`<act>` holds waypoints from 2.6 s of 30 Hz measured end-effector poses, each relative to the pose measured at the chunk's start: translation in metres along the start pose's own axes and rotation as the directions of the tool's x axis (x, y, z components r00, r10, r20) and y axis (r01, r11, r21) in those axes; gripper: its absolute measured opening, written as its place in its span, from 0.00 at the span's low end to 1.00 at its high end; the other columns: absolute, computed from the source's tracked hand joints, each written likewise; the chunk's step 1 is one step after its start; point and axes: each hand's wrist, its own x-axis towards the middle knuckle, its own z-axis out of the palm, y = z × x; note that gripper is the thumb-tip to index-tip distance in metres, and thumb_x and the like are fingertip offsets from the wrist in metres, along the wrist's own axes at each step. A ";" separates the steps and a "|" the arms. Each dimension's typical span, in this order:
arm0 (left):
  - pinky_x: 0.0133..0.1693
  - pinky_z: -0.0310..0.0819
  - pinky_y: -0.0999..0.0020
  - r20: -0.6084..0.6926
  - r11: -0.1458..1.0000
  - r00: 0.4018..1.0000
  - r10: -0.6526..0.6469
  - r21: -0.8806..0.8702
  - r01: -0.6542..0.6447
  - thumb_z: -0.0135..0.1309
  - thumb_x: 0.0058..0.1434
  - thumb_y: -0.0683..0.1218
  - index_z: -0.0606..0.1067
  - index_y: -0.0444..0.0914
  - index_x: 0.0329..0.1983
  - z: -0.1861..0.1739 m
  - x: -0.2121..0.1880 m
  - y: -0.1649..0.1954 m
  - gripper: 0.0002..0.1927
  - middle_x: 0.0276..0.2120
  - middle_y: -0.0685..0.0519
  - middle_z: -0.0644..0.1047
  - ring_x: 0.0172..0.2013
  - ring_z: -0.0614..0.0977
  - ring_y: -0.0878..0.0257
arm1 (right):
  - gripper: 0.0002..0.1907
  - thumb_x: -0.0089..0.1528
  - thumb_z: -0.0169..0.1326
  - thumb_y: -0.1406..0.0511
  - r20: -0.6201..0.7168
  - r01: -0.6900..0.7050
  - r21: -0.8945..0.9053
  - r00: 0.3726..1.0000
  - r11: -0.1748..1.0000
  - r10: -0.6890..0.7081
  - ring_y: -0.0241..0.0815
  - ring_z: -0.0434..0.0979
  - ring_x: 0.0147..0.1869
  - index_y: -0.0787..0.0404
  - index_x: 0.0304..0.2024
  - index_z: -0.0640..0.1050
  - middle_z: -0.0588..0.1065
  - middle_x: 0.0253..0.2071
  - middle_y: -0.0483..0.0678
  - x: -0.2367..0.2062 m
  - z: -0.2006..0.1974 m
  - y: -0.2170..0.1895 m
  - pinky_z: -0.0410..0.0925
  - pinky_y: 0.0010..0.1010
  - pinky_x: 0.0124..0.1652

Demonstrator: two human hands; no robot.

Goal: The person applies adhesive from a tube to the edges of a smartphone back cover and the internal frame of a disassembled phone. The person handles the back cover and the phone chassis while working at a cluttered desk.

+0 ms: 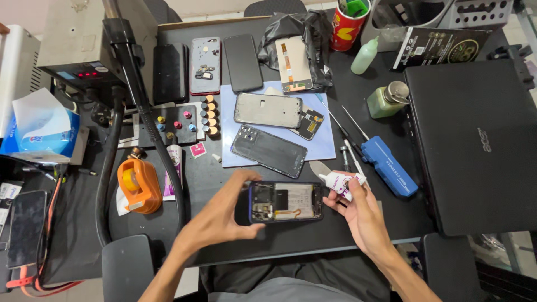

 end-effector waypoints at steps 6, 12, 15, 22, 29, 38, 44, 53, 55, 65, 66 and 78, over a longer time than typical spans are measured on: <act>0.69 0.61 0.56 -0.068 0.958 0.997 0.048 -0.278 -0.065 0.70 0.45 0.46 0.62 0.33 0.66 0.021 -0.001 0.006 0.45 0.65 0.43 0.73 0.67 0.73 0.52 | 0.27 0.72 0.41 0.53 0.041 -0.033 0.044 0.999 0.998 0.032 0.39 0.75 0.47 0.69 0.60 0.71 0.75 0.45 0.50 -0.001 0.007 -0.003 0.70 0.47 0.57; 0.63 0.69 0.56 -0.196 0.504 0.969 -0.151 -0.858 -0.095 0.64 0.57 0.48 0.62 0.33 0.69 0.031 0.004 -0.011 0.39 0.61 0.41 0.74 0.62 0.75 0.51 | 0.29 0.72 0.40 0.51 0.130 -0.023 0.103 0.991 0.994 0.010 0.42 0.74 0.45 0.70 0.60 0.70 0.75 0.43 0.52 0.001 0.007 -0.012 0.71 0.48 0.53; 0.56 0.76 0.55 -0.113 0.210 0.965 -0.237 -0.976 -0.063 0.56 0.65 0.56 0.67 0.30 0.64 0.037 0.006 -0.023 0.33 0.57 0.40 0.76 0.54 0.80 0.49 | 0.32 0.72 0.42 0.49 0.252 -0.007 0.087 0.968 0.996 -0.015 0.42 0.73 0.44 0.72 0.61 0.70 0.74 0.41 0.53 0.006 0.014 -0.019 0.71 0.44 0.50; 0.41 0.81 0.58 0.175 -0.092 0.939 -0.296 -0.984 0.155 0.34 0.72 0.70 0.73 0.31 0.58 0.055 0.001 -0.028 0.39 0.45 0.42 0.80 0.36 0.84 0.51 | 0.34 0.67 0.55 0.50 0.468 0.196 -0.360 0.884 0.912 -0.005 0.35 0.70 0.43 0.69 0.64 0.71 0.74 0.42 0.49 0.027 0.061 -0.059 0.68 0.29 0.45; 0.42 0.82 0.56 0.321 -0.179 0.934 -0.156 -0.939 0.293 0.29 0.73 0.72 0.72 0.32 0.61 0.055 -0.006 -0.023 0.42 0.44 0.37 0.79 0.37 0.85 0.48 | 0.31 0.56 0.68 0.62 0.718 0.717 -0.604 0.679 0.349 -0.152 0.41 0.81 0.47 0.61 0.60 0.73 0.78 0.46 0.48 0.029 0.106 -0.080 0.72 0.30 0.46; 0.40 0.82 0.55 0.382 -0.217 0.922 -0.063 -0.907 0.361 0.28 0.76 0.70 0.70 0.31 0.65 0.060 -0.010 -0.021 0.41 0.48 0.38 0.77 0.37 0.85 0.45 | 0.31 0.55 0.68 0.63 0.718 0.736 -0.634 0.675 0.238 -0.173 0.45 0.78 0.38 0.60 0.59 0.72 0.75 0.38 0.49 0.020 0.100 -0.070 0.72 0.32 0.37; 0.39 0.82 0.55 0.412 -0.200 0.908 -0.079 -0.899 0.391 0.26 0.75 0.70 0.70 0.33 0.64 0.063 -0.010 -0.019 0.40 0.48 0.38 0.77 0.37 0.85 0.46 | 0.29 0.56 0.68 0.62 0.731 0.739 -0.619 0.666 0.265 -0.149 0.42 0.79 0.37 0.61 0.58 0.73 0.74 0.38 0.49 0.021 0.099 -0.065 0.73 0.31 0.36; 0.39 0.83 0.56 0.415 -0.196 0.906 -0.081 -0.898 0.394 0.27 0.75 0.70 0.69 0.32 0.65 0.065 -0.010 -0.021 0.41 0.48 0.38 0.77 0.36 0.85 0.47 | 0.28 0.56 0.68 0.63 0.707 0.703 -0.652 0.699 0.285 -0.105 0.40 0.80 0.34 0.61 0.57 0.73 0.75 0.38 0.49 0.022 0.101 -0.063 0.74 0.30 0.34; 0.39 0.83 0.56 0.415 -0.210 0.906 -0.082 -0.896 0.392 0.27 0.75 0.70 0.69 0.32 0.65 0.065 -0.010 -0.021 0.40 0.48 0.38 0.77 0.37 0.85 0.47 | 0.29 0.56 0.67 0.63 0.722 0.725 -0.634 0.679 0.267 -0.130 0.42 0.80 0.36 0.61 0.57 0.73 0.75 0.38 0.49 0.022 0.101 -0.063 0.73 0.31 0.35; 0.40 0.83 0.56 0.404 -0.169 0.910 -0.090 -0.907 0.386 0.27 0.75 0.70 0.70 0.31 0.64 0.066 -0.011 -0.021 0.41 0.48 0.38 0.77 0.37 0.84 0.47 | 0.28 0.56 0.68 0.62 0.727 0.739 -0.632 0.670 0.234 -0.153 0.42 0.78 0.36 0.61 0.57 0.74 0.75 0.37 0.48 0.022 0.101 -0.064 0.72 0.31 0.35; 0.40 0.83 0.56 0.401 -0.168 0.912 -0.091 -0.909 0.383 0.27 0.75 0.70 0.70 0.31 0.64 0.066 -0.011 -0.021 0.41 0.48 0.38 0.77 0.37 0.84 0.47 | 0.28 0.56 0.67 0.62 0.726 0.738 -0.633 0.670 0.231 -0.152 0.42 0.78 0.35 0.61 0.57 0.74 0.74 0.37 0.48 0.022 0.101 -0.064 0.72 0.32 0.35; 0.39 0.83 0.56 0.404 -0.173 0.909 -0.104 -0.907 0.384 0.28 0.74 0.70 0.70 0.33 0.64 0.065 -0.010 -0.022 0.40 0.48 0.38 0.78 0.37 0.85 0.48 | 0.28 0.56 0.67 0.61 0.710 0.722 -0.656 0.689 0.219 -0.144 0.41 0.77 0.33 0.60 0.57 0.74 0.74 0.35 0.47 0.021 0.099 -0.066 0.71 0.32 0.32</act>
